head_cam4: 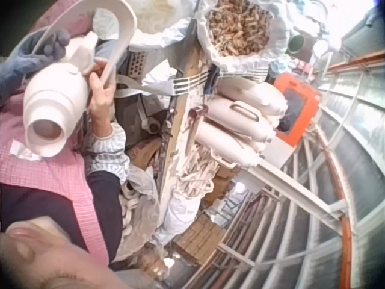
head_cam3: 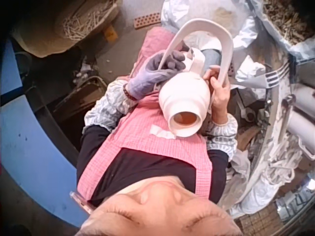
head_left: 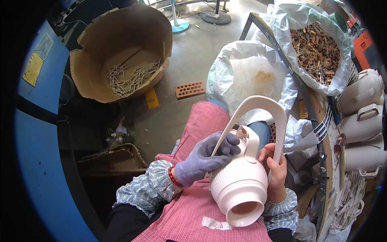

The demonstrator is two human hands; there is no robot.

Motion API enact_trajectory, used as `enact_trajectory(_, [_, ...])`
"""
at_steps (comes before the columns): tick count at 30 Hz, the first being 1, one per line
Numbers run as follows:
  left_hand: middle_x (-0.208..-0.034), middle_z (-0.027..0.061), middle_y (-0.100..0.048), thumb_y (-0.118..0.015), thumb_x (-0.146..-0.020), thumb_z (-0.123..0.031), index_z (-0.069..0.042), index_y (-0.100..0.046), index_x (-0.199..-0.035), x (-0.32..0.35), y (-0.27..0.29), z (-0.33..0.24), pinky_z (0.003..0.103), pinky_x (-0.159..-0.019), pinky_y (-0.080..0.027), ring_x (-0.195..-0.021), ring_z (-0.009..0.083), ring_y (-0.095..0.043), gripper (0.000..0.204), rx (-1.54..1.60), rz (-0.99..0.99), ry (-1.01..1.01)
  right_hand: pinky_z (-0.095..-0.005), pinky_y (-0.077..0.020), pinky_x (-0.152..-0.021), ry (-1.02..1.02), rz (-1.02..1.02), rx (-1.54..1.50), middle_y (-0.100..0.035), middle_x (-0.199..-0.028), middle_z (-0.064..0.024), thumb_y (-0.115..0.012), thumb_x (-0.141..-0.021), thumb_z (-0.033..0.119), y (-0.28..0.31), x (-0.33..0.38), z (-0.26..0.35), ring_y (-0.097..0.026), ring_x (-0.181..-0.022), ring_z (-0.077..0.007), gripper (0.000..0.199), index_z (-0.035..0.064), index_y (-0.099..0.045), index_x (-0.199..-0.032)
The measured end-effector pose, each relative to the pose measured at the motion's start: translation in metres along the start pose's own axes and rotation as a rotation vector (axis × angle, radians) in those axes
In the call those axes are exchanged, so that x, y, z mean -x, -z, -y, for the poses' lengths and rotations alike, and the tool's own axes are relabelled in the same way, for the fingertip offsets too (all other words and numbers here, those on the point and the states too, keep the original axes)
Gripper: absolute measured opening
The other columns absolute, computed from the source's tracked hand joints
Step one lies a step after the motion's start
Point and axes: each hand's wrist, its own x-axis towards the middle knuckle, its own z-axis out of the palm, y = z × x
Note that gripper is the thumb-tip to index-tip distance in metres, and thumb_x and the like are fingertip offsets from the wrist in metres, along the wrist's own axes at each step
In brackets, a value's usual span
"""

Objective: The person assembles white plastic containers by attaching handles, inserting wooden sticks, and applying labels. They repeatedly pick up containers, secure the handles, and place finished units on a nearby table.

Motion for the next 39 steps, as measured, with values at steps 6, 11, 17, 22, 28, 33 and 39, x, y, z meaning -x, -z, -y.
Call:
enact_trajectory(6, [-0.121,0.0116,-0.053,-0.053,-0.091,-0.006,-0.002,-0.051,-0.121,0.004,-0.02,0.013,0.032,-0.092,-0.045,-0.107,0.0175,-0.055,0.03,-0.16,-0.343,0.091,-0.0241,-0.0415,-0.08,-0.123,-0.133,-0.054,-0.056,-0.09,-0.0046,-0.05,-0.095,0.012,0.001,0.002,-0.008,-0.051,-0.086,-0.011,0.022,0.0007,-0.054,-0.113])
enact_trajectory(11, [-0.116,0.0107,-0.053,-0.049,-0.098,-0.018,0.0,-0.049,-0.125,-0.006,-0.034,0.019,0.029,-0.094,-0.041,-0.106,0.0152,-0.05,0.032,-0.532,-0.169,-0.317,-0.0245,-0.0412,-0.075,0.071,-0.243,0.057,-0.055,-0.082,-0.0036,-0.043,-0.1,0.026,-0.003,0.0,-0.008,-0.051,-0.078,-0.0105,0.028,0.0019,-0.057,-0.105])
enact_trajectory(17, [-0.119,0.021,-0.053,-0.057,-0.091,-0.01,0.003,-0.048,-0.124,-0.02,-0.011,0.008,0.039,-0.091,-0.048,-0.107,0.033,-0.057,0.037,-1.184,0.01,-0.67,-0.0312,-0.0382,-0.087,0.353,-0.273,0.488,-0.054,-0.111,-0.0118,-0.038,-0.098,0.041,-0.01,-0.007,0.006,-0.049,-0.101,-0.0177,0.055,-0.0014,-0.042,-0.132])
enact_trajectory(22, [-0.117,0.0178,-0.052,-0.056,-0.088,-0.004,-0.002,-0.049,-0.127,-0.008,-0.012,0.009,0.036,-0.092,-0.047,-0.107,0.0309,-0.054,0.04,-1.063,-0.003,-0.351,-0.0406,-0.0289,-0.106,0.488,-0.108,0.885,-0.032,-0.149,-0.0202,-0.033,-0.099,0.047,0.007,0.009,0.007,-0.035,-0.131,-0.0313,0.069,-0.0048,-0.026,-0.145])
enact_trajectory(28, [-0.121,0.0152,-0.054,-0.056,-0.094,-0.008,-0.003,-0.049,-0.124,-0.007,-0.033,0.028,0.033,-0.089,-0.048,-0.111,0.0207,-0.053,0.031,-0.435,-0.111,-0.259,-0.0397,-0.0271,-0.108,0.585,-0.169,0.591,-0.04,-0.137,-0.0195,-0.042,-0.099,0.039,0.014,0.021,-0.016,-0.036,-0.129,-0.0275,0.062,-0.0029,-0.027,-0.143])
enact_trajectory(33, [-0.099,0.0111,-0.065,-0.058,-0.094,-0.008,0.003,-0.059,-0.106,0.016,-0.015,-0.028,0.036,-0.086,-0.05,-0.092,0.0198,-0.063,0.016,-0.48,-0.044,-0.412,-0.0385,-0.0421,-0.098,0.821,-0.227,0.076,-0.043,-0.137,-0.0085,-0.057,-0.092,0.049,-0.002,-0.013,0.003,-0.043,-0.125,-0.0221,0.067,0.004,-0.038,-0.136])
enact_trajectory(39, [-0.081,0.0065,-0.058,-0.057,-0.096,-0.019,-0.008,-0.056,-0.097,0.028,-0.007,-0.063,0.036,-0.071,-0.052,-0.073,0.0188,-0.058,0.011,-0.135,-0.158,-0.453,-0.0313,-0.0454,-0.092,0.115,0.679,0.467,-0.064,-0.114,-0.011,-0.069,-0.087,0.023,-0.017,-0.097,0.022,-0.059,-0.103,-0.0178,0.041,-0.0022,-0.06,-0.119])
